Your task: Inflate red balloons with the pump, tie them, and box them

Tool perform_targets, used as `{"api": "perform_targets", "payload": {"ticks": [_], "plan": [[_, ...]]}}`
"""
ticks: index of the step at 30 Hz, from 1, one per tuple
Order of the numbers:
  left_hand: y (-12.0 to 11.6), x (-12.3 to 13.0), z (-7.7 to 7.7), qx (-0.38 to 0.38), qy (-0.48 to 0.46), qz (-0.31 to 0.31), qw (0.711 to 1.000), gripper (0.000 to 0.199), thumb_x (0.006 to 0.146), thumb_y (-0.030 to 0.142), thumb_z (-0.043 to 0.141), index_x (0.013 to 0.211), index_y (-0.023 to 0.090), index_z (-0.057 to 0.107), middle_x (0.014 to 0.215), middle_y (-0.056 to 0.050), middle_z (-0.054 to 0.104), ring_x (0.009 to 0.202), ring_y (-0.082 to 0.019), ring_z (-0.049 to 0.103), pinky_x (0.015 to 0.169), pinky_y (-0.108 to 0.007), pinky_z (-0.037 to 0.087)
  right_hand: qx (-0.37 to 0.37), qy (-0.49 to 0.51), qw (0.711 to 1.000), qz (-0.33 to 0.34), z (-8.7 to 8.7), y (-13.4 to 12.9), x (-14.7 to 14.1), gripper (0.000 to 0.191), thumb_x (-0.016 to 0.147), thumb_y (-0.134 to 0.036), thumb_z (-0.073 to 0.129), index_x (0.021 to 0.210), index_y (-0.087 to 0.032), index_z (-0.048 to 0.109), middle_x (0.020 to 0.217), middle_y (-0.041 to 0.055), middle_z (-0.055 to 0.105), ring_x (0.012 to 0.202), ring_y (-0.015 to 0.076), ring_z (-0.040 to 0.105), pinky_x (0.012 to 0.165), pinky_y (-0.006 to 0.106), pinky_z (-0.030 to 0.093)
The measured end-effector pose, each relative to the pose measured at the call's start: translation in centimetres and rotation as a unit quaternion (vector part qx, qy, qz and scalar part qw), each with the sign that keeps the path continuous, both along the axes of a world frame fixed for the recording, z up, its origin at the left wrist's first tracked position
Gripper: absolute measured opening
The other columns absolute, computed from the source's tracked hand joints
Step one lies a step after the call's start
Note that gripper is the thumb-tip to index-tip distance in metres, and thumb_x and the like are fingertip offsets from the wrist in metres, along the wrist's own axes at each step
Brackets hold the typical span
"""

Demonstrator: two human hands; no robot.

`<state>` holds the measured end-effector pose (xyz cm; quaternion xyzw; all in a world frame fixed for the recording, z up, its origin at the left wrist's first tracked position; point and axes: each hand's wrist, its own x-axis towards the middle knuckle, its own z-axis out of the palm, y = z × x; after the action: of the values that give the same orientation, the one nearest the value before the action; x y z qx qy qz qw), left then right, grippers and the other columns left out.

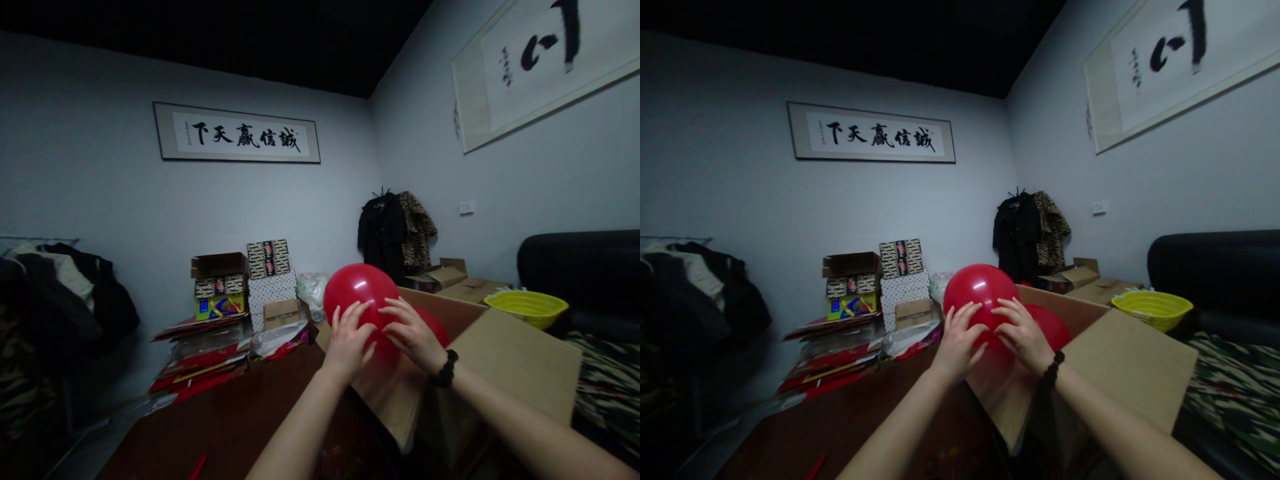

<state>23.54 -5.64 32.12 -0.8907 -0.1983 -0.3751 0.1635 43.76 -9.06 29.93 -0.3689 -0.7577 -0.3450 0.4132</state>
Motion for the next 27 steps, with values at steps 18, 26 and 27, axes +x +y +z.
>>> {"api": "perform_targets", "payload": {"ticks": [18,26,27], "plan": [[6.2,2.7,-0.8,-0.04,0.003,0.136,0.99,0.089,0.073,0.043,0.061,0.145,0.027,0.012,0.154,-0.014,0.004,0.139,-0.033,0.005,0.104,-0.062,0.015,-0.121,0.059,0.991,-0.019,-1.4,4.6,6.4,0.013,0.08,-0.018,0.053,0.078,-0.023,0.065,0.147,0.0057,0.031,0.138,0.026,0.019,0.103,0.05,0.038],[8.9,2.9,-0.5,-0.055,-0.029,0.157,0.986,0.085,0.077,0.044,0.055,0.145,0.025,0.008,0.154,-0.016,0.006,0.139,-0.033,0.005,0.104,-0.06,0.019,-0.148,0.104,0.983,-0.023,-0.9,6.7,7.4,0.014,0.081,-0.021,0.051,0.077,-0.022,0.065,0.147,0.0082,0.031,0.131,0.0234,0.036,0.102,0.044,0.04],[9.3,3.0,-0.4,-0.054,-0.025,0.16,0.985,0.085,0.077,0.045,0.055,0.145,0.025,0.008,0.154,-0.016,0.007,0.139,-0.033,0.006,0.104,-0.059,0.019,-0.153,0.103,0.983,-0.021,-0.8,7.0,7.4,0.014,0.081,-0.021,0.051,0.077,-0.022,0.065,0.147,0.0082,0.032,0.129,0.0231,0.039,0.101,0.043,0.042]]}}
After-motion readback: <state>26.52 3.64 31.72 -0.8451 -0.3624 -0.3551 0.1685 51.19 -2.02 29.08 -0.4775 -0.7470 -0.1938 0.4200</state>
